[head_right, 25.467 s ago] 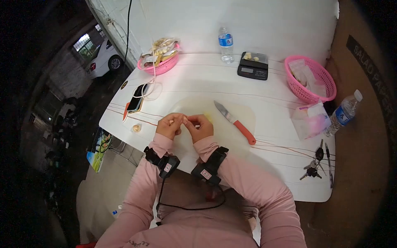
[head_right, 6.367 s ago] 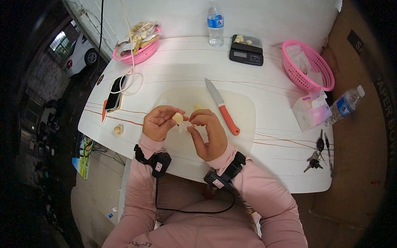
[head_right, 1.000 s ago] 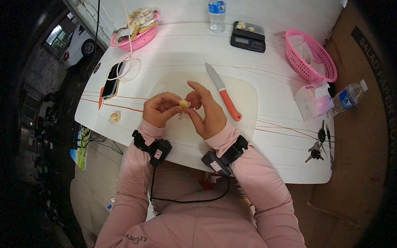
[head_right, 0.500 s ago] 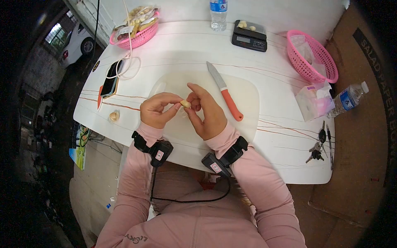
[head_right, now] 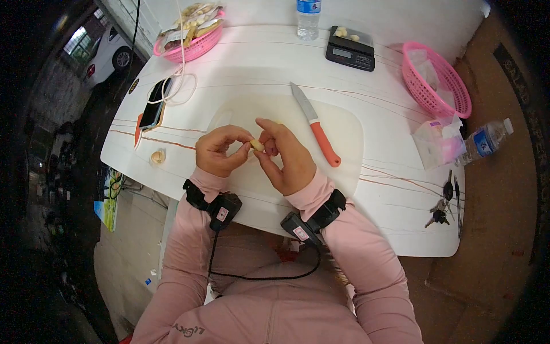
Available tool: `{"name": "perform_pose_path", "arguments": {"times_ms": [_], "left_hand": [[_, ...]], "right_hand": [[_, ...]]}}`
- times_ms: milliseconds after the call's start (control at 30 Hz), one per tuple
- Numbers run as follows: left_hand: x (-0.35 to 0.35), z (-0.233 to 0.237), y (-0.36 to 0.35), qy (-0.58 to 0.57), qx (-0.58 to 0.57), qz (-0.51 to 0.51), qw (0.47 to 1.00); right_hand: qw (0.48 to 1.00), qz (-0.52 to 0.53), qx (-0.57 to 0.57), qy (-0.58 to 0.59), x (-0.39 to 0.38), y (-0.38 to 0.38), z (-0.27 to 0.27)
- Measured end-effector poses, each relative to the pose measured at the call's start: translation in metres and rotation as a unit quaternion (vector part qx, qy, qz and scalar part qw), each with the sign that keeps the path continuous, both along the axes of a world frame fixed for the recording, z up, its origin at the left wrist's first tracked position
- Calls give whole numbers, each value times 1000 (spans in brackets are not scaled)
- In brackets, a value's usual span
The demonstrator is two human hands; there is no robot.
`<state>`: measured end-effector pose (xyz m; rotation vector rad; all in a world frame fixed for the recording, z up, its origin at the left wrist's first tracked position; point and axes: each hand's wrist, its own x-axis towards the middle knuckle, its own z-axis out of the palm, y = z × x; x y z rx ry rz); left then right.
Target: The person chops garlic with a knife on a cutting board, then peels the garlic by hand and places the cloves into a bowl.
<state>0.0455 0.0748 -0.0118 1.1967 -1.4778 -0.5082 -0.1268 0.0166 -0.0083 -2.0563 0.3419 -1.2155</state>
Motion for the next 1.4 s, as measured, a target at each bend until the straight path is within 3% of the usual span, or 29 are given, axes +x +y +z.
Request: {"name": "perform_pose_path", "arguments": {"times_ms": [300,367,1000,1400], "left_hand": [[-2,-3,-2,38,-31,21,999],[3,-4,0,13,-9,-29,999],[5,-5,0,71,-2,-55,996],[1,-5,1,219,56,-64,972]], "right_hand": [[1000,-3,2,-3,0,2,-1],[1000,-3,5,-3,1,3,0],[1000,-20,-5,-9,2,3,-5],[999,10,3,-48,4,7,-3]]}}
